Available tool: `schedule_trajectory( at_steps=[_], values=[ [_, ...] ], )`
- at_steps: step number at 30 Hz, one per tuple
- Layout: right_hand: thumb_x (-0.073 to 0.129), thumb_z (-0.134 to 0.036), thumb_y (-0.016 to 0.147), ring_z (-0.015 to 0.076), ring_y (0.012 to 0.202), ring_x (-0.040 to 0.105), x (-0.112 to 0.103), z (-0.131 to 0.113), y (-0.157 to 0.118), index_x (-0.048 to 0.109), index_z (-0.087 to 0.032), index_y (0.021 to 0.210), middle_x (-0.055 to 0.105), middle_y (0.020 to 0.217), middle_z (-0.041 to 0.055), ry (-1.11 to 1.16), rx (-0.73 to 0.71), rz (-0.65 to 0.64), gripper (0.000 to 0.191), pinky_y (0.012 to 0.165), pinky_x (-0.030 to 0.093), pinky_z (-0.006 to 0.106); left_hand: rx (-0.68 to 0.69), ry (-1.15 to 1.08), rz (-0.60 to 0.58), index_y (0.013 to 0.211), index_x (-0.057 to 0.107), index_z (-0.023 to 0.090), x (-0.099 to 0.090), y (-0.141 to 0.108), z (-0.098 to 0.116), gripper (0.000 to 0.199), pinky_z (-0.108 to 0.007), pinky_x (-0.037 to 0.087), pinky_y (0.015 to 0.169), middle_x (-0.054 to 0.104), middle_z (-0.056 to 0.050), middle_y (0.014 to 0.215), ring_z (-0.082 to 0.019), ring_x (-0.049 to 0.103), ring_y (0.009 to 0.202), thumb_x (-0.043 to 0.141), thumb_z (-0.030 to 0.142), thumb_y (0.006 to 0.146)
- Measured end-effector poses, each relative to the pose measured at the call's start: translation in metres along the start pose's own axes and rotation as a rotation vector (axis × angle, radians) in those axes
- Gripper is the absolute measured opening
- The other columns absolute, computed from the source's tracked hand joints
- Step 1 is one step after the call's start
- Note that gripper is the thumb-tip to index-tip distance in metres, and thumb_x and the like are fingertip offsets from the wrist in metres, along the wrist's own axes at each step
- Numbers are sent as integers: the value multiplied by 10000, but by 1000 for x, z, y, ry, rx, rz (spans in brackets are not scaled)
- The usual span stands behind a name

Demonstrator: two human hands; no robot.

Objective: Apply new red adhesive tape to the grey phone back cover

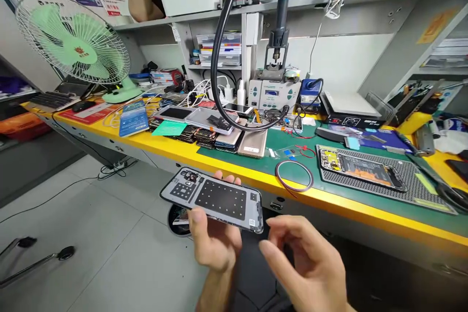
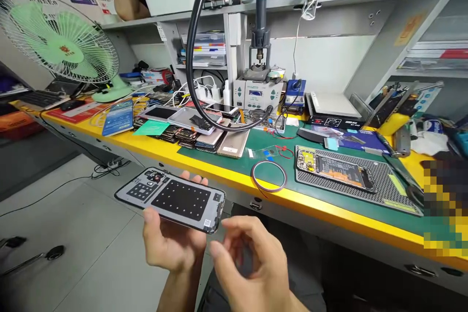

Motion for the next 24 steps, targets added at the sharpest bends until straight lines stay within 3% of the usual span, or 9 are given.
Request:
schedule_trajectory(
  at_steps=[2,3,5,8,10,14,21,24],
  values=[
    [742,-367,928,123,463,583,-3,1,-4,744,-167,946,679,667,29,355,466,-140,201,431,463,228,5,-5,-39,1133,773,190,1,-2,0,452,-457,637,937,792,-102,1135,-283,761,1014,631,557,911],
    [766,-423,902,118,456,582,-4,0,-5,747,-159,872,686,666,38,506,618,-168,266,427,450,219,13,-10,-71,1141,776,193,2,-3,1,452,-449,636,945,789,-99,1146,-278,758,1020,632,555,912],
    [826,-446,837,117,472,594,-8,-3,-5,713,-144,751,683,658,43,664,732,-142,334,440,448,206,28,-25,-146,1184,766,235,4,-3,2,418,-454,622,984,780,-78,1182,-268,749,1053,627,533,926],
    [842,-427,828,120,500,626,-7,-3,-5,710,-131,731,697,676,51,767,813,-167,338,452,459,190,38,-20,-206,1209,759,249,5,-4,3,427,-452,600,1024,765,-71,1215,-270,734,1095,585,541,951],
    [824,-421,850,124,517,649,-3,-2,-7,735,-120,767,720,714,70,853,885,-246,325,461,474,189,48,2,-197,1218,757,236,5,-6,2,451,-462,584,1048,758,-78,1227,-281,726,1110,575,553,952],
    [822,-383,871,114,523,658,1,0,-8,736,-115,781,734,734,72,954,934,-266,295,466,496,180,72,41,-153,1196,771,205,3,-7,0,470,-461,593,1039,752,-87,1237,-293,718,1120,600,549,926],
    [855,-400,875,110,480,668,10,9,-10,719,-122,726,734,706,53,942,846,-207,343,439,526,186,71,30,-290,1266,749,148,-5,-5,-3,557,-435,601,1055,751,-105,1287,-302,727,1157,570,567,947],
    [844,-470,878,114,476,678,17,13,-19,762,-134,780,758,743,62,923,814,-149,360,473,545,214,51,29,-281,1297,740,234,-4,-5,-4,516,-436,578,1097,744,-55,1326,-281,710,1205,503,574,991]
  ],
)
Point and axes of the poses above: each hand's wrist, its own y-axis towards the middle knuckle, its own x-axis out of the palm, z = x × y, the point moved 2 cm from there along y, towards the middle knuckle
